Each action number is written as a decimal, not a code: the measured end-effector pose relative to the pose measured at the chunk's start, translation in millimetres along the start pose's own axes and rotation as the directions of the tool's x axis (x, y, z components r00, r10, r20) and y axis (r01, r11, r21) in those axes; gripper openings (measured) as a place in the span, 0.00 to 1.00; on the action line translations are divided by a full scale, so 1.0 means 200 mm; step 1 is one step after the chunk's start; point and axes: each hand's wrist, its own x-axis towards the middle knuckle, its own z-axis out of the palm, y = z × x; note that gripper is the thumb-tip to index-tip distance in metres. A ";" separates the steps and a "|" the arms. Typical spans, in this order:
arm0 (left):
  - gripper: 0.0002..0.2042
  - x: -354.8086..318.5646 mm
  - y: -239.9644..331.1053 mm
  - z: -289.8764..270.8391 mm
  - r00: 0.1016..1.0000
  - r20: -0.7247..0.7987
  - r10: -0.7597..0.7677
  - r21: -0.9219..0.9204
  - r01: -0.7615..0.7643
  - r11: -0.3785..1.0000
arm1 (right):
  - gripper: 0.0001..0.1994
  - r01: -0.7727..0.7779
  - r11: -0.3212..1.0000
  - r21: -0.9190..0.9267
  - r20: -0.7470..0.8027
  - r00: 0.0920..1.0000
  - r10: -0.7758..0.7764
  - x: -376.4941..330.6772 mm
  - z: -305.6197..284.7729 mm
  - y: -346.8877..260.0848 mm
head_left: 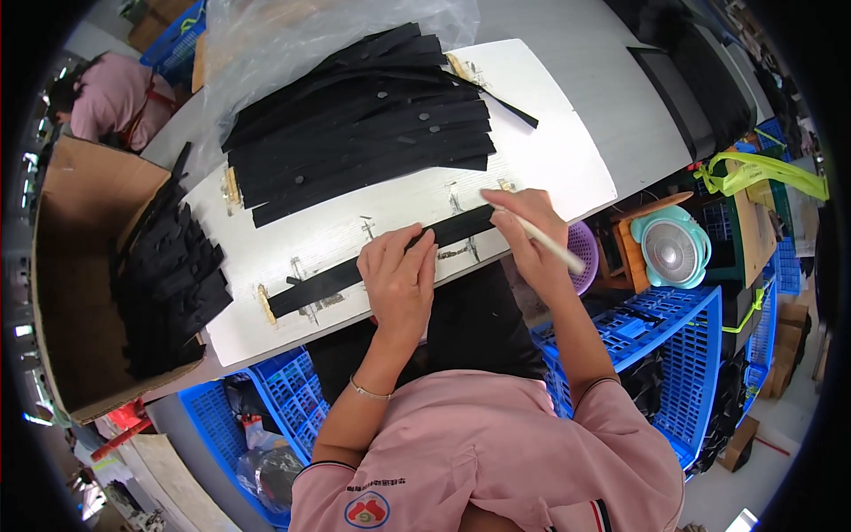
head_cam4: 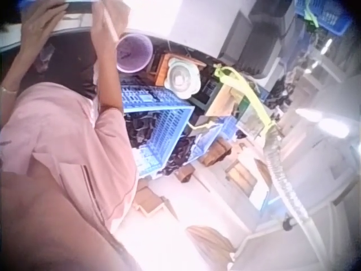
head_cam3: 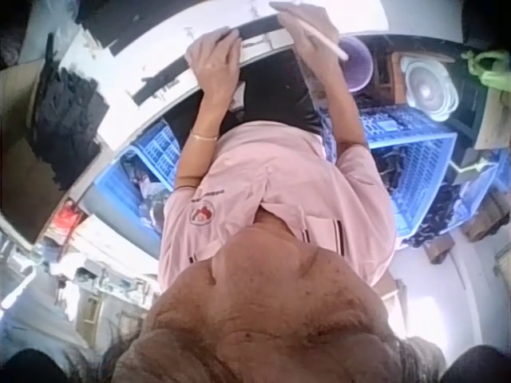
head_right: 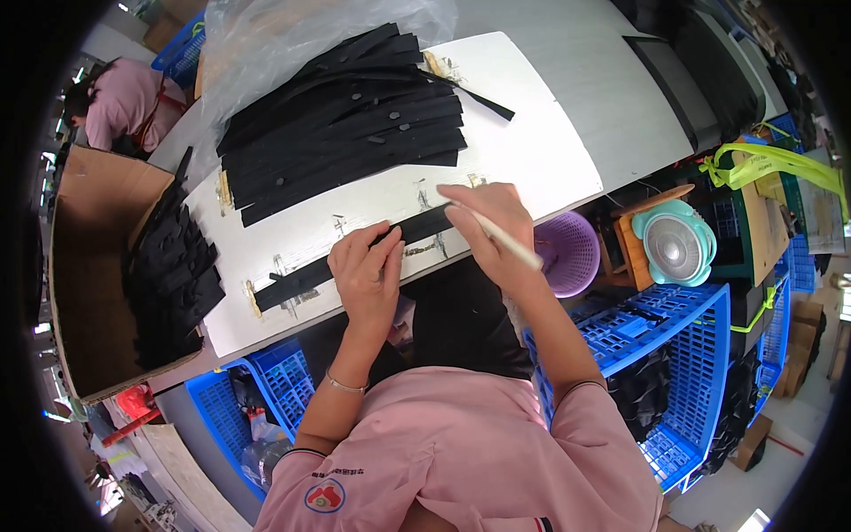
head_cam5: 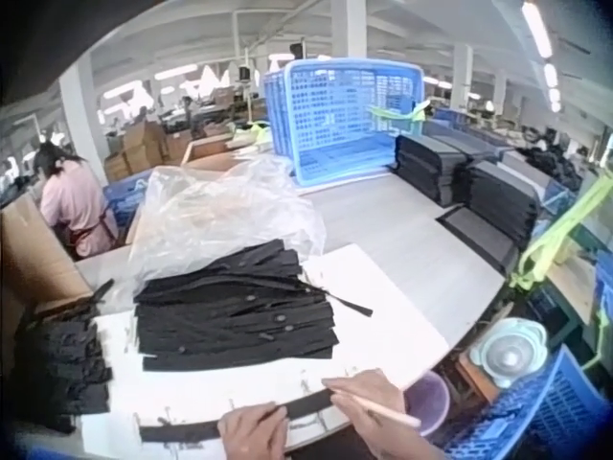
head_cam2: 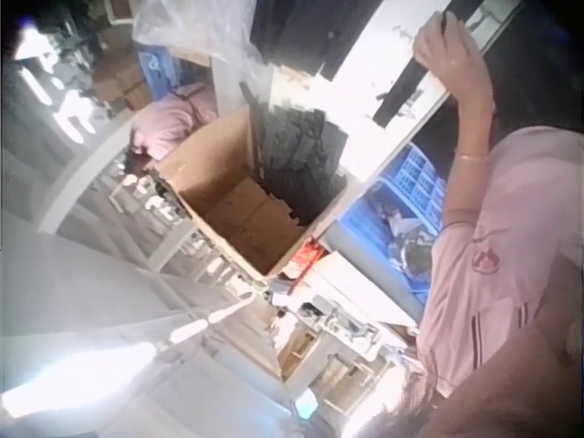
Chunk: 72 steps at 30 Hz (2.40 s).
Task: Marking specific points on black fabric strips using a template and a pencil.
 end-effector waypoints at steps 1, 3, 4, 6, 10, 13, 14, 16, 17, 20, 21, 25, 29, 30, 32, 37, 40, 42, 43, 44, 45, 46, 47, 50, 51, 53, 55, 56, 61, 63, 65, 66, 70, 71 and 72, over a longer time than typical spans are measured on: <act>0.09 0.00 0.00 0.00 1.000 0.001 0.004 -0.002 -0.004 1.000 | 0.06 0.002 1.000 0.001 0.005 1.000 -0.002 0.01 0.03 0.02; 0.10 0.00 0.00 0.01 1.000 0.001 0.006 -0.007 -0.006 1.000 | 0.07 -0.193 0.954 0.229 0.064 0.981 0.183 0.02 0.09 0.06; 0.10 0.00 0.01 0.01 1.000 0.005 0.010 -0.009 -0.010 1.000 | 0.09 -0.212 0.948 0.236 0.103 0.976 0.193 0.01 0.11 0.10; 0.10 0.00 0.01 0.00 1.000 0.004 0.004 -0.003 -0.004 1.000 | 0.09 -0.214 0.956 0.203 0.126 0.974 0.191 0.00 0.13 0.11; 0.11 0.00 0.00 -0.01 1.000 -0.006 0.014 -0.014 -0.014 1.000 | 0.09 -0.214 0.963 0.166 0.132 0.972 0.193 0.00 0.15 0.11; 0.11 0.00 0.00 0.00 1.000 -0.009 0.015 -0.016 -0.015 1.000 | 0.09 -0.236 0.958 0.163 0.146 0.966 0.214 0.00 0.15 0.11; 0.11 0.00 0.00 0.00 1.000 -0.011 0.015 -0.019 -0.015 1.000 | 0.09 -0.237 0.958 0.161 0.148 0.966 0.214 0.00 0.15 0.11; 0.11 0.00 0.00 -0.01 1.000 -0.008 0.026 -0.015 -0.026 1.000 | 0.08 -0.216 0.963 0.160 0.147 0.970 0.193 0.00 0.15 0.11; 0.10 0.00 0.00 -0.01 0.999 -0.004 0.039 -0.011 -0.039 0.999 | 0.08 -0.217 0.963 0.160 0.149 0.970 0.194 0.00 0.15 0.11; 0.10 0.00 0.00 -0.01 0.999 0.001 0.038 0.006 -0.038 0.999 | 0.08 -0.198 0.974 0.106 0.146 0.972 0.181 0.00 0.15 0.11; 0.10 0.00 0.00 -0.01 0.999 0.002 0.037 0.006 -0.037 0.999 | 0.09 -0.215 0.966 0.143 0.129 0.972 0.197 0.00 0.15 0.11; 0.10 0.01 0.00 -0.01 0.999 -0.006 0.042 0.010 -0.042 0.999 | 0.11 -0.224 0.947 0.232 0.148 0.970 0.193 -0.01 0.13 0.12; 0.10 0.00 0.00 0.00 0.999 -0.007 0.040 0.013 -0.040 0.999 | 0.12 -0.171 0.964 0.205 0.155 0.978 0.140 0.00 0.12 0.12; 0.10 0.00 0.00 0.00 0.999 -0.008 0.039 0.013 -0.039 0.999 | 0.12 -0.153 0.969 0.192 0.159 0.980 0.123 0.00 0.12 0.13; 0.10 0.00 0.00 -0.01 1.000 -0.006 0.014 0.004 -0.014 1.000 | 0.12 -0.135 0.974 0.180 0.165 0.981 0.105 0.00 0.12 0.13; 0.11 -0.01 0.00 -0.02 1.000 -0.006 0.006 -0.016 -0.006 1.000 | 0.12 -0.114 0.988 0.105 0.212 0.973 0.090 0.01 0.11 0.12; 0.10 -0.01 -0.02 -0.08 1.000 -0.024 -0.005 -0.012 0.005 1.000 | 0.13 -0.273 0.940 0.204 0.198 0.952 0.233 0.00 0.11 0.11; 0.10 -0.04 -0.05 -0.14 0.999 -0.051 -0.013 0.008 0.013 1.000 | 0.13 -0.287 0.932 0.223 0.194 0.950 0.246 -0.01 0.10 0.11; 0.10 -0.06 -0.08 -0.17 0.996 -0.075 -0.044 0.048 0.047 0.998 | 0.13 -0.303 0.923 0.237 0.183 0.947 0.264 -0.01 0.10 0.11; 0.09 -0.08 -0.11 -0.21 0.992 -0.098 -0.073 0.085 0.082 0.993 | 0.13 -0.298 0.919 0.257 0.174 0.950 0.259 -0.01 0.10 0.10; 0.09 -0.09 -0.14 -0.23 0.992 -0.102 -0.078 0.088 0.087 0.992 | 0.13 -0.296 0.920 0.258 0.180 0.950 0.255 -0.01 0.11 0.09; 0.09 -0.10 -0.18 -0.25 0.992 -0.090 -0.087 0.106 0.096 0.990 | 0.13 -0.320 0.902 0.290 0.168 0.945 0.281 -0.01 0.11 0.09; 0.09 -0.11 -0.19 -0.27 0.992 -0.080 -0.096 0.125 0.106 0.986 | 0.14 -0.340 0.884 0.321 0.157 0.939 0.305 0.00 0.11 0.08; 0.09 -0.11 -0.20 -0.28 0.990 -0.088 -0.110 0.084 0.117 0.990 | 0.14 -0.377 0.869 0.320 0.140 0.926 0.350 0.01 0.12 0.06; 0.09 -0.12 -0.21 -0.28 0.990 -0.089 -0.110 0.070 0.117 0.991 | 0.14 -0.407 0.855 0.321 0.115 0.913 0.391 0.02 0.12 0.04; 0.09 -0.12 -0.22 -0.27 0.989 -0.100 -0.108 0.066 0.115 0.991 | 0.12 -0.409 0.864 0.293 0.106 0.912 0.396 0.03 0.15 -0.04; 0.09 -0.12 -0.22 -0.27 0.990 -0.102 -0.103 0.057 0.109 0.992 | 0.11 -0.495 0.750 0.439 0.166 0.865 0.474 0.06 0.23 -0.17; 0.09 -0.13 -0.23 -0.27 0.990 -0.103 -0.101 0.062 0.108 0.992 | 0.10 -0.496 0.735 0.463 0.233 0.868 0.438 0.06 0.27 -0.18; 0.09 -0.12 -0.23 -0.26 0.986 -0.117 -0.119 0.049 0.125 0.991 | 0.09 -0.464 0.814 0.349 0.305 0.878 0.369 0.03 0.51 -0.20; 0.09 -0.12 -0.23 -0.26 0.986 -0.111 -0.123 0.058 0.130 0.990 | 0.09 -0.365 0.894 0.261 0.283 0.914 0.290 0.01 0.55 -0.17; 0.09 -0.12 -0.23 -0.27 0.985 -0.116 -0.130 0.057 0.137 0.989 | 0.09 -0.342 0.912 0.227 0.289 0.918 0.272 0.01 0.56 -0.17; 0.09 -0.12 -0.23 -0.27 0.985 -0.116 -0.129 0.055 0.136 0.989 | 0.09 -0.318 0.928 0.196 0.287 0.923 0.256 0.01 0.56 -0.17; 0.09 -0.13 -0.23 -0.27 0.981 -0.134 -0.138 0.037 0.145 0.989 | 0.09 -0.255 0.952 0.172 0.282 0.938 0.201 0.00 0.57 -0.17; 0.09 -0.13 -0.23 -0.27 0.982 -0.130 -0.138 0.034 0.143 0.989 | 0.09 -0.249 0.957 0.152 0.288 0.937 0.198 0.00 0.57 -0.18; 0.09 -0.13 -0.23 -0.27 0.983 -0.126 -0.137 0.031 0.142 0.989 | 0.09 -0.243 0.961 0.132 0.294 0.936 0.196 0.00 0.57 -0.19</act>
